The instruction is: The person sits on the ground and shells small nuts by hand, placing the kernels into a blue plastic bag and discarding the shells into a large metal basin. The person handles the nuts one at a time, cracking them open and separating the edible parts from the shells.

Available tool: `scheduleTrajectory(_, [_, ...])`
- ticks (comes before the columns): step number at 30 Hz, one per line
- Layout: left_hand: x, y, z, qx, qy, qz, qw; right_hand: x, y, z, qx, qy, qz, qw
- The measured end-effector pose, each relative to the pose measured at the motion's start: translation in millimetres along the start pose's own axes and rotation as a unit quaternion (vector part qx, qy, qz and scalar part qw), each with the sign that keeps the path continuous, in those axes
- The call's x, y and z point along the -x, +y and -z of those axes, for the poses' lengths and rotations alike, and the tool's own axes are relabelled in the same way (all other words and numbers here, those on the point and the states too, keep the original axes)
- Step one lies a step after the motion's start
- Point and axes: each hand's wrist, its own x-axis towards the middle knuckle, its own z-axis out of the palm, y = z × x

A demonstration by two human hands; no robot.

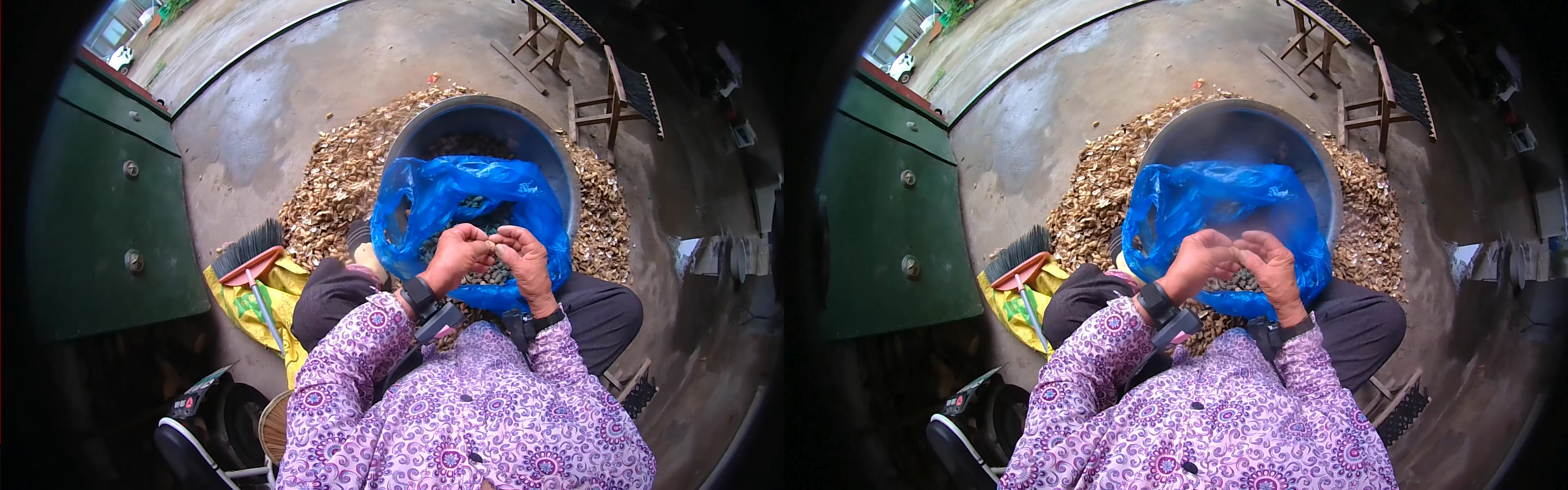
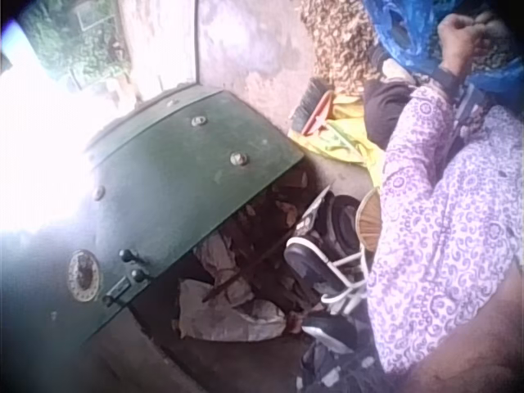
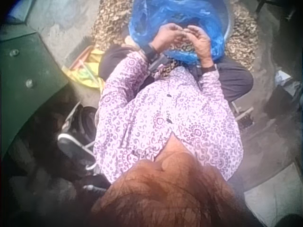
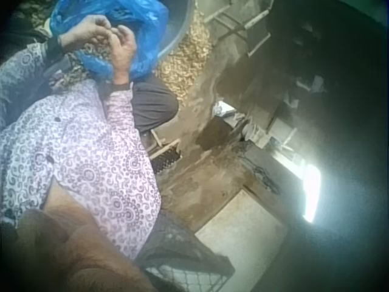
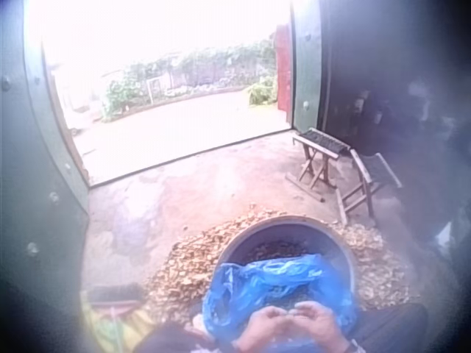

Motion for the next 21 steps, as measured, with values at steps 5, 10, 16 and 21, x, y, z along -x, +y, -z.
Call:
scheduleTrajectory(5, [2.5, 2.2, -3.7, -0.075, -0.006, -0.079, 0.994, 0.0, -5.6, 2.8, 0.107, -0.014, -0.009, 0.994])
scheduleTrajectory(10, [2.2, 3.2, -3.0, -0.09, -0.022, -0.069, 0.993, 3.3, -6.0, 6.4, 0.092, -0.014, -0.038, 0.995])
scheduleTrajectory(16, [2.5, 2.5, 0.3, -0.099, -0.053, -0.03, 0.993, 3.9, -7.7, 9.8, 0.14, -0.041, -0.047, 0.988])
scheduleTrajectory(21, [3.5, 6.3, -1.2, -0.154, -0.044, -0.031, 0.987, 3.7, -9.2, 10.4, 0.157, -0.059, -0.036, 0.985])
